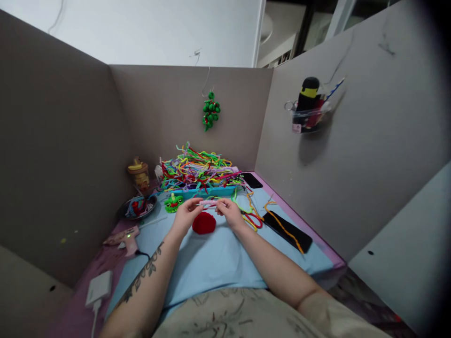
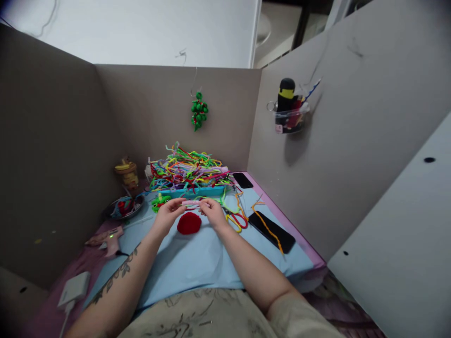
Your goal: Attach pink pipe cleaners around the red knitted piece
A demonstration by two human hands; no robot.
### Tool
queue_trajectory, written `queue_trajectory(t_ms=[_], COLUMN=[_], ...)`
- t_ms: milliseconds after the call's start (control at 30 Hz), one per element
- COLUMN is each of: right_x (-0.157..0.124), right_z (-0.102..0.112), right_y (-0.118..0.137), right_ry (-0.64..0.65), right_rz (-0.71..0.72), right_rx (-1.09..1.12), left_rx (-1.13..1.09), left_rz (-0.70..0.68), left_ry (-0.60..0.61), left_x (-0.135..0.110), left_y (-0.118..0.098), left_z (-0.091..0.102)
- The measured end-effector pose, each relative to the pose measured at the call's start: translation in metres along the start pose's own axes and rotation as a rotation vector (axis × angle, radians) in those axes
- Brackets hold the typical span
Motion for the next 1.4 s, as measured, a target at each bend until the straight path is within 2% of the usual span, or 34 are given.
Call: queue_trajectory(t_ms=[233,467,533,700,900,1100,1233,1400], right_x=[-0.002,-0.004,-0.004,-0.006,-0.014,-0.023,-0.022,-0.018], right_z=[-0.003,-0.020,-0.023,-0.018,-0.017,-0.026,-0.025,-0.023], right_y=[0.006,0.006,0.007,0.013,0.032,0.045,0.044,0.037], right_ry=[0.027,0.230,0.252,0.175,0.057,0.092,0.082,0.077], right_rz=[0.039,0.026,0.041,0.099,0.244,0.432,0.387,0.292], right_rx=[-0.099,-0.137,-0.147,-0.258,-0.499,-0.625,-0.615,-0.583], left_rx=[0.215,0.301,0.319,0.369,0.378,0.287,0.239,0.293], left_rz=[-0.068,-0.144,-0.149,-0.134,-0.076,0.036,0.054,-0.089], left_ry=[-0.068,0.027,0.031,0.027,0.046,0.065,0.072,0.111], left_x=[-0.004,-0.003,-0.003,-0.005,-0.006,-0.004,-0.003,-0.005], left_y=[-0.010,-0.009,-0.008,-0.007,-0.004,0.008,0.009,-0.003], left_z=[0.000,-0.007,-0.009,-0.011,-0.014,-0.014,-0.016,-0.022])
Point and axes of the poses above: each hand's wrist, its own x-axis towards the middle knuckle, its own z-axis out of the back of the hand, y = z × x, the point moved 7 cm from there along x, towards the middle knuckle, and after that the axes turned 9 degrees about y, right-handed, at the moved point
